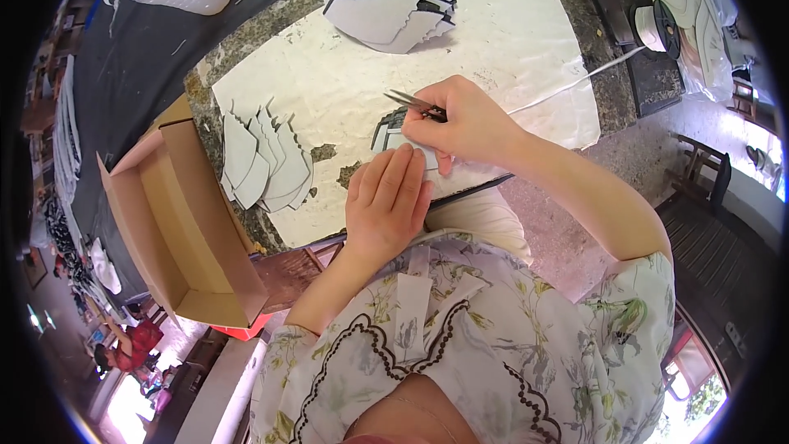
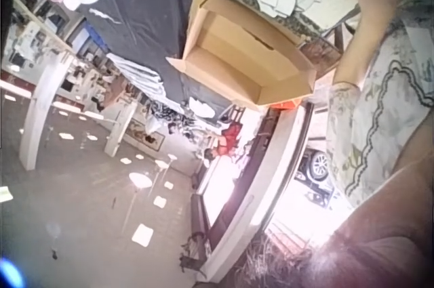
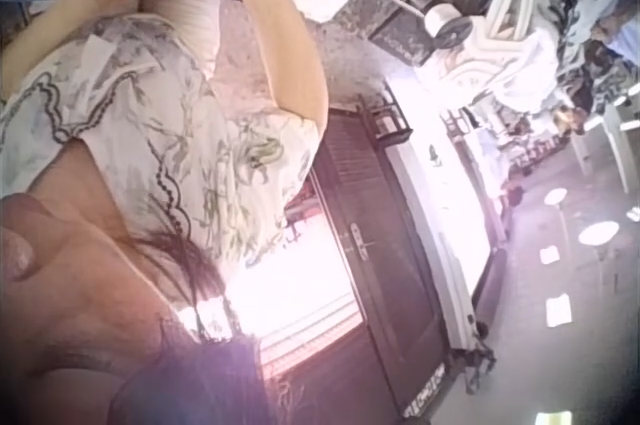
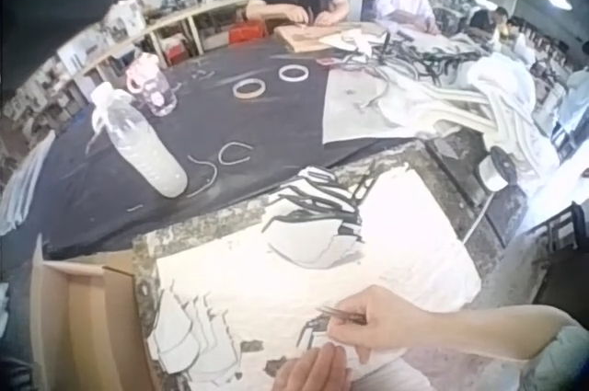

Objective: Trimming excess threads or material from shoe components using snips.

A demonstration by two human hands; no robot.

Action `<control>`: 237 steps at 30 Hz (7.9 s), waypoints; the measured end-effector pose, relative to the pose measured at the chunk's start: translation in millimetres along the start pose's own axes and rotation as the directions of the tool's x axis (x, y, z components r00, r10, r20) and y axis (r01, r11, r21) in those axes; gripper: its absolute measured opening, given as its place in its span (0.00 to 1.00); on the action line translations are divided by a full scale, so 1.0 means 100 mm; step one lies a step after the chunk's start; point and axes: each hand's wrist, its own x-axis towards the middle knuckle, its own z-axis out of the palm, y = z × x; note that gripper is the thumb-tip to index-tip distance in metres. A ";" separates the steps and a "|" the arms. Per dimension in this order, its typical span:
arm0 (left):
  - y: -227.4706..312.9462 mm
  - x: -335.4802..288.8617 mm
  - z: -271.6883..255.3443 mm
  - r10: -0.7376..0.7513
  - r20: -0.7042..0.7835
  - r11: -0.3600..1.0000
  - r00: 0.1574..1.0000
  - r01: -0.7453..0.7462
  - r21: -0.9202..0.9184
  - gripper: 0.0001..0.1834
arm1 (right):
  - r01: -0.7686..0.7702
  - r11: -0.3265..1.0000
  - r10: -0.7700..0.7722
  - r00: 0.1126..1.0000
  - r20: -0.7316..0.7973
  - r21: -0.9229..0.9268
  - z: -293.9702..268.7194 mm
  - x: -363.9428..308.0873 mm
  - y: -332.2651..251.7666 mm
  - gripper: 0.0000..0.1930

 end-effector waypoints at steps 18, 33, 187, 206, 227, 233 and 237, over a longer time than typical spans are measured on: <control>0.00 0.01 -0.02 -0.149 0.000 0.984 0.989 0.148 -0.101 0.21 | 0.034 0.970 -0.043 0.998 -0.034 -0.242 -0.10 -0.13 -0.08 0.08; 0.06 0.20 -0.13 -0.089 0.137 0.992 0.986 0.076 0.101 0.29 | 0.209 0.735 -0.249 0.968 0.030 -0.645 -0.28 -0.06 -0.09 0.07; -0.06 -0.04 -0.18 0.053 -0.055 0.999 0.997 -0.052 0.009 0.22 | 0.130 0.579 -0.649 0.671 -0.359 -0.805 -0.53 -0.22 0.33 0.06; -0.98 0.57 -0.41 -0.346 0.069 0.910 0.936 0.317 0.266 0.05 | 0.360 0.921 -0.385 0.902 0.198 0.150 0.05 -0.48 0.13 0.04; 0.01 -0.16 -0.03 -0.017 -0.057 1.000 0.998 0.016 -0.018 0.21 | 0.219 0.923 -0.204 0.976 0.082 -0.317 -0.13 -0.01 -0.01 0.07; 0.01 -0.17 -0.04 -0.077 -0.005 0.995 0.997 0.076 -0.057 0.22 | 0.120 0.952 -0.060 0.975 0.214 -0.281 -0.09 0.08 -0.06 0.09; 0.02 -0.16 -0.03 -0.077 -0.011 0.994 0.997 0.075 -0.076 0.21 | 0.060 0.981 -0.029 0.986 0.164 -0.183 -0.09 0.02 -0.04 0.10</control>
